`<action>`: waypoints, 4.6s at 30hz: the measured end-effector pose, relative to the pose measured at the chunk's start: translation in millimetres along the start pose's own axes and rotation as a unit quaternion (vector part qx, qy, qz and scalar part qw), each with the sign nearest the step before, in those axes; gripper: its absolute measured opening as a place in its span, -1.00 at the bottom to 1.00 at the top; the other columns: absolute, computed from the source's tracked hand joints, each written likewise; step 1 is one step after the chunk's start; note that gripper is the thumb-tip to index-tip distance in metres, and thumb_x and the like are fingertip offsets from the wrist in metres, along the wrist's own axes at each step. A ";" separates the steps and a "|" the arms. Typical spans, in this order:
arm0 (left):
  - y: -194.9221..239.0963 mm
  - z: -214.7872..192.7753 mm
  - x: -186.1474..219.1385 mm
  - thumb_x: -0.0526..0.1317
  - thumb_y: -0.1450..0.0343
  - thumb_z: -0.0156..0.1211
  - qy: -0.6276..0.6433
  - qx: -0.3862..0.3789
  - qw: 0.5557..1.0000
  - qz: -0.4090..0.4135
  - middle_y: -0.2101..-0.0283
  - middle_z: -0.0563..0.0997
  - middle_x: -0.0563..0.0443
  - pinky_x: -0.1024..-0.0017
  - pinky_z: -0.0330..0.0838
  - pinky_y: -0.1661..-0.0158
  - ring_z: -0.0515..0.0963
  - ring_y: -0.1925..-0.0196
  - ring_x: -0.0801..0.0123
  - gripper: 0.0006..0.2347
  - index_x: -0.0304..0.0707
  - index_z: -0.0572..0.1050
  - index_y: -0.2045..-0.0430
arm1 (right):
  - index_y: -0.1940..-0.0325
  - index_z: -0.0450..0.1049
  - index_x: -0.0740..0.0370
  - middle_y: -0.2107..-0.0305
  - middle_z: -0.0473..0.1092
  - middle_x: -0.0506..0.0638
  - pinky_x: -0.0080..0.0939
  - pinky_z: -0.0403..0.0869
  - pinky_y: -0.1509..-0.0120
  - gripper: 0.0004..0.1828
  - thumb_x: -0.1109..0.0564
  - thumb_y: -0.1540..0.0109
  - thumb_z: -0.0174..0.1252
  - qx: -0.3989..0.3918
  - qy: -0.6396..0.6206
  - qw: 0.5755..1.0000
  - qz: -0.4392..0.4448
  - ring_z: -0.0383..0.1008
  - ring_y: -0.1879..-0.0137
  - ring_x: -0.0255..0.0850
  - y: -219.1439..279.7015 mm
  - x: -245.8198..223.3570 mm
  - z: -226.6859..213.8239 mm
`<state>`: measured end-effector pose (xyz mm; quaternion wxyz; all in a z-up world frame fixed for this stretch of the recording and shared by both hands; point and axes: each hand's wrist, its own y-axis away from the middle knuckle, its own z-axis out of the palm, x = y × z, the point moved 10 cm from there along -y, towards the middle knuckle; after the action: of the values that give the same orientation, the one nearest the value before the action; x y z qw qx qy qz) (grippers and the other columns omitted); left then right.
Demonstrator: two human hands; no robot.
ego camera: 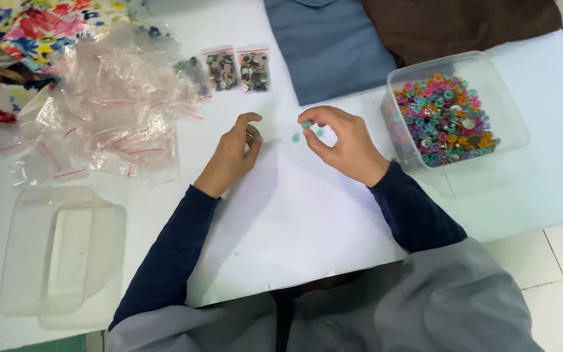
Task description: Picking small buttons from a container, arranging them on a table, and placing them into a small plastic bag
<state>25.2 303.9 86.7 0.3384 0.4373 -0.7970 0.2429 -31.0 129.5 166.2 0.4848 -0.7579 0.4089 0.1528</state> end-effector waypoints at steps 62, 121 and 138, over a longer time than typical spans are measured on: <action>14.4 4.3 -43.1 -0.29 -0.23 0.20 -0.212 0.154 0.955 0.137 0.38 0.47 -0.03 0.30 0.35 0.23 0.51 0.29 0.17 -0.85 -0.21 0.52 0.37 | 0.13 0.58 -0.07 0.29 0.50 -0.18 0.31 -0.14 -0.53 -0.84 0.04 -0.20 0.31 -0.093 0.228 0.969 -0.014 0.41 -0.02 -0.16 32.5 95.8 70.7; -170.4 214.2 183.0 -0.21 -0.36 0.18 -0.126 -0.017 0.962 0.242 0.42 0.61 -0.18 0.01 0.54 0.35 0.67 0.34 -0.15 -0.82 -0.33 0.50 0.28 | -0.40 0.24 0.39 0.00 0.41 0.40 0.42 0.37 -0.17 -0.51 0.30 -0.37 0.07 -0.055 0.078 0.971 0.221 0.46 -0.11 0.25 89.3 156.4 -176.6; -167.3 195.0 189.0 -0.31 -0.53 0.06 -0.017 -0.051 0.959 0.277 0.19 0.66 -0.42 0.14 0.62 0.14 0.69 0.15 -0.17 -0.79 -0.41 0.50 0.00 | -0.20 0.47 0.47 0.23 0.48 0.38 -0.17 0.58 0.32 -0.70 0.42 -0.39 0.04 0.026 0.005 0.972 0.235 0.60 0.25 -0.02 82.3 141.8 -190.1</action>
<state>32.2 -13.6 116.8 0.2659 0.1860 -0.9040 0.2784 -37.7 -117.0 118.8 0.4525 -0.6284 0.5821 0.2482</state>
